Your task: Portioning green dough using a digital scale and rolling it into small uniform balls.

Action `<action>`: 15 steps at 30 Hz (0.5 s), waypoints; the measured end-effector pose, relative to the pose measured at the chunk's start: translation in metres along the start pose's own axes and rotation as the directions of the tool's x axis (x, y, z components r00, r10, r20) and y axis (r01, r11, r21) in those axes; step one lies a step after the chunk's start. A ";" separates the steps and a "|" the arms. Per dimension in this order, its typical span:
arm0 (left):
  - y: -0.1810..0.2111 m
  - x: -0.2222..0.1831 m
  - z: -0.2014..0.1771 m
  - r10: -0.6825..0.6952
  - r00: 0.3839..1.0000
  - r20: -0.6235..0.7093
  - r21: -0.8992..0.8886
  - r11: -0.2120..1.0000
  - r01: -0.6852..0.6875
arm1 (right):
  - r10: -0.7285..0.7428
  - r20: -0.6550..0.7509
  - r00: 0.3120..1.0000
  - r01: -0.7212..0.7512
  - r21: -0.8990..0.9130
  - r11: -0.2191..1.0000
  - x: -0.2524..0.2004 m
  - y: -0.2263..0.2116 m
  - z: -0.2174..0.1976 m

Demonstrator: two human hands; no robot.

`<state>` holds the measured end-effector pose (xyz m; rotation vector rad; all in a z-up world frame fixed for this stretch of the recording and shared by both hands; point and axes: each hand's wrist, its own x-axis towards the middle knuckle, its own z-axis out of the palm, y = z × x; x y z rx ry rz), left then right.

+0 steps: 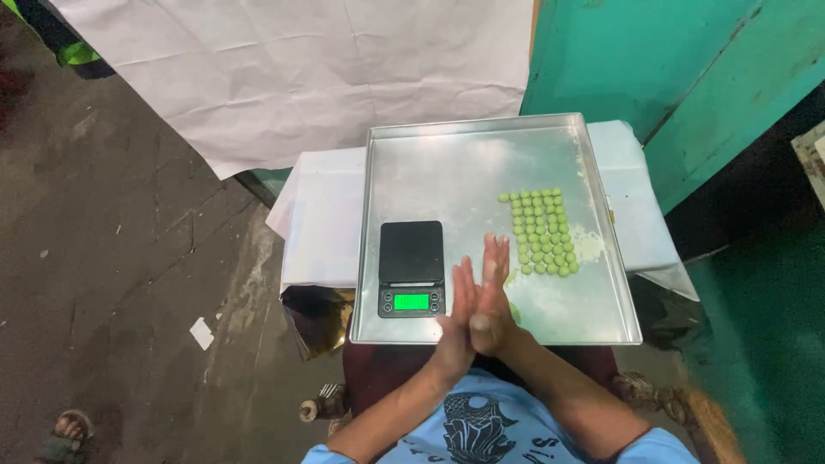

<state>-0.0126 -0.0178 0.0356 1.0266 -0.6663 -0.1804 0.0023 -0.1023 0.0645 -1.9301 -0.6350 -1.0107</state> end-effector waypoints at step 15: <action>0.023 0.004 -0.006 0.001 1.000 -0.031 -0.097 0.995 -0.004 | 0.104 0.087 0.991 -0.111 0.080 0.991 -0.008 -0.006 0.000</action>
